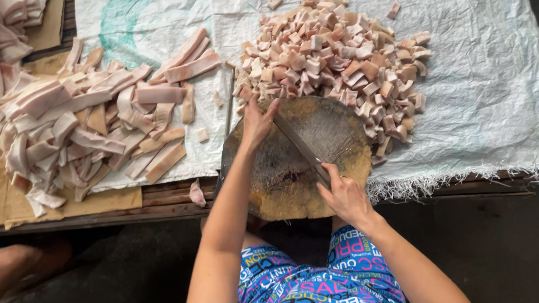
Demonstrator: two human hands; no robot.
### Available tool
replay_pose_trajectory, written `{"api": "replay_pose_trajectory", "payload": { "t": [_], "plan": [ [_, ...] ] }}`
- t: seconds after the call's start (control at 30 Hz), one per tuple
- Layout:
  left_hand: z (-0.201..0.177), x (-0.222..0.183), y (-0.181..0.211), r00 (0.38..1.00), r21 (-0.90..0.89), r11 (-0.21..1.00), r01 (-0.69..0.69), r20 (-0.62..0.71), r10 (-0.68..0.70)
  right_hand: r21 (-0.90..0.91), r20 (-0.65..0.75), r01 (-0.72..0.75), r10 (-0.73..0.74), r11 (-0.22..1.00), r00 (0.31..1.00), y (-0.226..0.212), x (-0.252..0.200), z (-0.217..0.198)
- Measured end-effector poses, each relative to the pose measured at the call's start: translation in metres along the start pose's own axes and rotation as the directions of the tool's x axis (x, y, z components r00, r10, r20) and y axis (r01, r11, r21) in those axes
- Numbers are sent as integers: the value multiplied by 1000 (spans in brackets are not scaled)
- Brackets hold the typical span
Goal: The person slices strips of pork skin into small cubes on a wooden cutting board using a cleaver and gathers the pieces into a pile.
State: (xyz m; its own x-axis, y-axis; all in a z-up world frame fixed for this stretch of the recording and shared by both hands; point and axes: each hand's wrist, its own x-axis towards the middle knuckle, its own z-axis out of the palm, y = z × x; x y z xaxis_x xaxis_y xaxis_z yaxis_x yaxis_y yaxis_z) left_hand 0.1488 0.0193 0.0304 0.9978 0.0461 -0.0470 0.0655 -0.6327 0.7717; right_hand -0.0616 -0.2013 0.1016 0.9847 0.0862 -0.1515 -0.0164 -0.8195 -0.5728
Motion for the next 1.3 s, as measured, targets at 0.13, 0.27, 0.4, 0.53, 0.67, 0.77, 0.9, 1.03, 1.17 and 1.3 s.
{"api": "replay_pose_trajectory", "payload": {
  "t": [0.13,0.27,0.4,0.53,0.67,0.77,0.9,1.03,1.17,1.3],
  "plan": [
    [47,-46,-15,979,-304,937,172,-55,-197,9,39,14,-15,1000,999,-33,-3,-11],
    [76,-32,-15,949,-349,929,119,-235,-210,65,-216,449,-427,891,878,-88,-33,-101],
    [79,-27,11,967,-277,949,150,-160,-199,-3,-187,767,-754,642,630,-155,-108,-213],
    [71,-31,17,952,-259,938,230,-141,-272,-87,-168,798,-798,596,578,-172,-116,-243],
    [69,-35,18,953,-244,956,165,-210,-218,-150,-267,579,-597,801,757,-113,-66,-189],
    [72,-37,13,954,-277,934,225,-134,-269,-159,-208,289,-318,944,925,-72,-29,-146],
    [77,-40,-2,950,-348,929,124,-229,-213,-140,36,2,3,990,999,-31,11,-41],
    [65,-51,-12,948,-348,934,-85,-318,-33,-140,107,-138,153,981,982,-13,7,27],
    [15,-41,-20,980,-415,890,192,34,-196,32,43,-20,19,999,999,-20,12,27],
    [-9,-8,-51,991,-360,926,111,111,-75,42,105,-142,137,989,985,-50,32,34]
  ]
}}
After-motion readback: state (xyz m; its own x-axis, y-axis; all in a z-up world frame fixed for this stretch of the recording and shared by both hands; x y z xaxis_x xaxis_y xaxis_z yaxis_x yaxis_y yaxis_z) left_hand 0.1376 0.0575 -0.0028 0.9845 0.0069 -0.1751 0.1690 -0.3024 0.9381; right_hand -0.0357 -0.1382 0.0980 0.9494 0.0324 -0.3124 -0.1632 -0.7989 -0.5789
